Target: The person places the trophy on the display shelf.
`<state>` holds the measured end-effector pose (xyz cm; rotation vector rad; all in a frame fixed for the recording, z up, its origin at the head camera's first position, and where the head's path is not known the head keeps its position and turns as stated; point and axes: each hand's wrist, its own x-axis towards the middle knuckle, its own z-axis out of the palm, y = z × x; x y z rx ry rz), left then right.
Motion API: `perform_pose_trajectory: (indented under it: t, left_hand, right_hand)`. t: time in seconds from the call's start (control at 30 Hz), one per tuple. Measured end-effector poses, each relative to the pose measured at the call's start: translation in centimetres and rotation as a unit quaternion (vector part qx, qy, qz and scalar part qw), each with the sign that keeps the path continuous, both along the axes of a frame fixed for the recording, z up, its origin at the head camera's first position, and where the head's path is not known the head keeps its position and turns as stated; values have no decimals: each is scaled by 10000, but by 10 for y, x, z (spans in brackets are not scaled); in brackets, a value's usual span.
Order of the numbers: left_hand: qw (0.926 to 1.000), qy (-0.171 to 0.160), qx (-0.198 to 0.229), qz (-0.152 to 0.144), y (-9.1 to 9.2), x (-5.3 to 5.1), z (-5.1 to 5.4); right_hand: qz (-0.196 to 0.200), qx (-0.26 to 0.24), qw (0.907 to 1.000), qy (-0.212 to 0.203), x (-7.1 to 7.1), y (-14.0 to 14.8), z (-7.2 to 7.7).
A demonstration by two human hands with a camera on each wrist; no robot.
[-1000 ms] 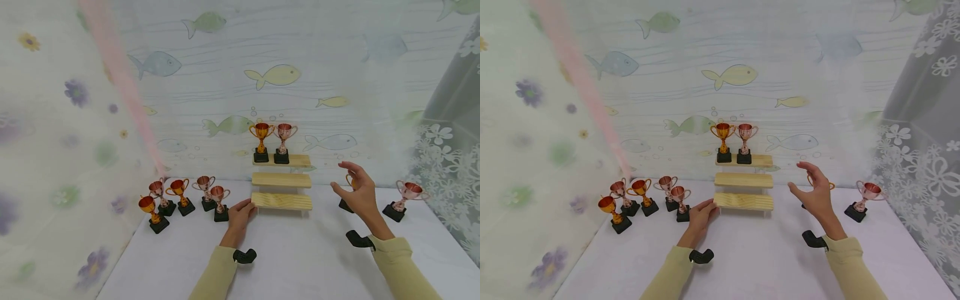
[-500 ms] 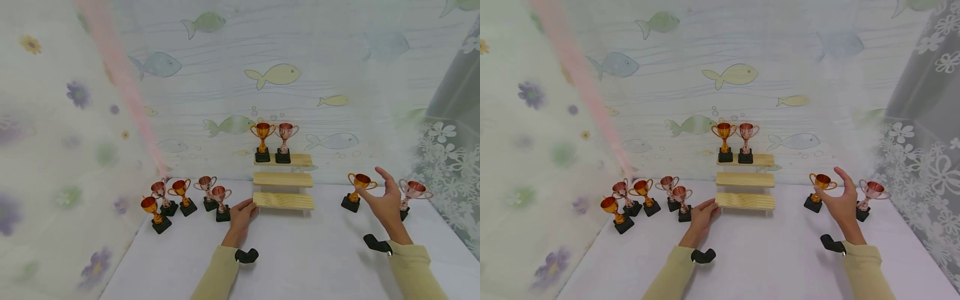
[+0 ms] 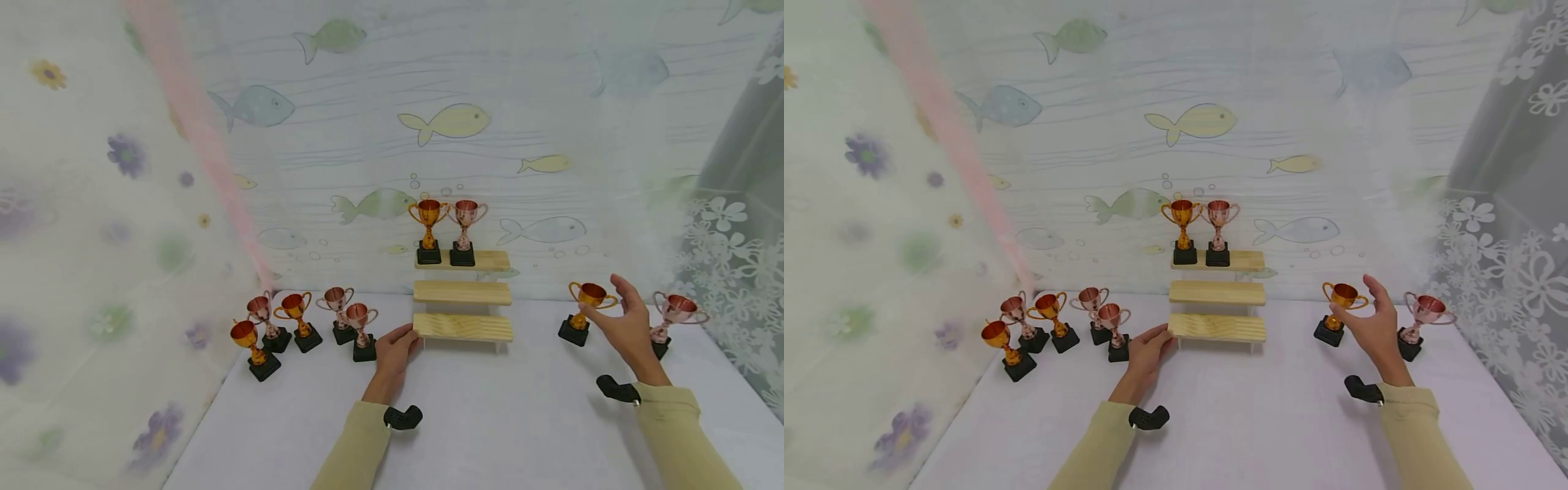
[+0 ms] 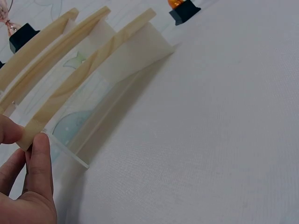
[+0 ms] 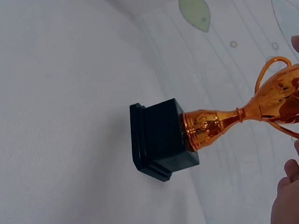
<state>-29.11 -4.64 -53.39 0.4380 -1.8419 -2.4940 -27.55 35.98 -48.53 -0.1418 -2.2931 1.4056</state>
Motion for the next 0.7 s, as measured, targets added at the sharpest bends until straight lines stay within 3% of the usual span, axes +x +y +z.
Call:
perform_pose_trajectory:
  t: [0.2, 0.37, 0.7]
  left_hand:
    - [10000, -6, 25, 16, 0, 0, -1]
    - [10000, 61, 64, 24, 0, 0, -2]
    - [10000, 14, 17, -6, 1, 1, 1]
  right_hand:
    - [-73, -291, 9986, -446, -4, 3, -8]
    - [-169, -657, 9972, -300, -6, 2, -13]
    - [-469, -292, 9963, -659, -6, 1, -14]
